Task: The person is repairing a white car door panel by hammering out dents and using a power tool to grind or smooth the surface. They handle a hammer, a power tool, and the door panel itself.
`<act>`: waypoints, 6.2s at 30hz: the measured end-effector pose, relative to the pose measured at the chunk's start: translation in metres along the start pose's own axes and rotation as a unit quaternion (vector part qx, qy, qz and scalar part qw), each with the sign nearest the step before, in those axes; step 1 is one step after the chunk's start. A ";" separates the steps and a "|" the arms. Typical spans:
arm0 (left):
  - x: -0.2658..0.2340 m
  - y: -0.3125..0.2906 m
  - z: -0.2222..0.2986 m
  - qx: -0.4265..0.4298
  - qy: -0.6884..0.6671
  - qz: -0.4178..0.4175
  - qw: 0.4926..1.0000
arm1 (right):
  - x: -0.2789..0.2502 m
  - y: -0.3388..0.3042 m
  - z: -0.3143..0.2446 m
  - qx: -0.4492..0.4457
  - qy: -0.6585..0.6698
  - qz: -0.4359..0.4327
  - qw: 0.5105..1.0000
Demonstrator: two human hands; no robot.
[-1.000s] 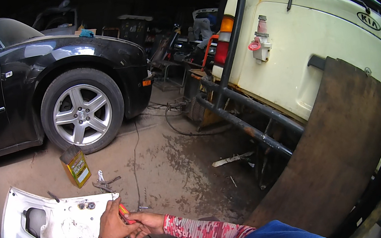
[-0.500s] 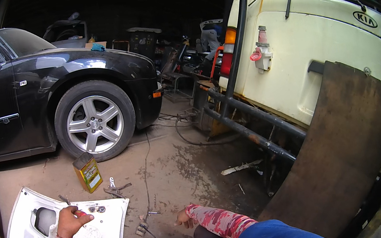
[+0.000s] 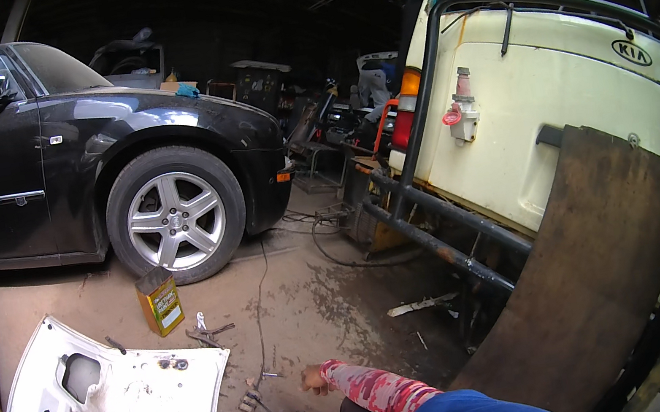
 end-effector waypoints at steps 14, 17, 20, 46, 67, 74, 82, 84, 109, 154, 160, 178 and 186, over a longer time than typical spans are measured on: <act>0.010 0.054 -0.018 -0.007 -0.152 0.044 0.987 | -0.011 -0.009 0.008 -0.031 -0.033 0.067 0.997; 0.009 0.065 -0.028 -0.018 -0.182 0.083 0.980 | -0.014 -0.005 0.008 -0.065 -0.073 0.088 0.991; 0.009 0.071 -0.035 -0.032 -0.178 0.130 0.975 | -0.016 -0.001 0.008 -0.068 -0.066 0.090 0.991; 0.023 -0.005 0.002 0.083 -0.052 0.046 0.994 | -0.013 0.009 0.015 0.014 0.050 0.016 0.998; 0.028 0.033 -0.013 0.162 -0.088 0.036 0.982 | -0.015 0.023 0.013 0.015 0.068 0.022 0.997; 0.035 0.054 -0.019 0.084 -0.073 -0.015 0.994 | -0.015 0.014 0.009 0.014 0.065 0.022 0.998; 0.019 0.022 -0.005 0.002 -0.025 -0.045 0.999 | -0.015 0.005 -0.003 0.012 0.041 -0.001 0.999; 0.015 0.009 0.000 0.014 -0.028 -0.019 0.999 | -0.016 0.004 -0.004 0.016 0.021 0.008 1.000; 0.015 -0.004 0.017 0.012 -0.011 -0.020 1.000 | -0.024 0.008 -0.014 -0.015 0.070 0.028 0.997; 0.162 -0.052 0.188 0.192 -0.536 0.056 0.820 | 0.261 0.045 -0.049 -0.258 0.310 0.087 0.911; 0.157 -0.046 0.198 0.215 -0.551 0.091 0.801 | 0.264 0.032 -0.049 -0.278 0.334 0.077 0.898; 0.172 -0.025 0.213 0.289 -0.416 0.158 0.848 | 0.268 0.037 -0.035 -0.285 0.416 0.128 0.854; 0.174 -0.024 0.213 0.312 -0.474 0.123 0.815 | 0.258 0.026 -0.038 -0.289 0.413 0.320 0.802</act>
Point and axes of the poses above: each hand's wrist, its own y-axis towards the middle knuckle, its own x-axis out of the palm, z = x × y, the point moved 3 cm from there along y, towards the middle knuckle, and after that the axes turned 15 degrees about y, right-handed, at the moved point
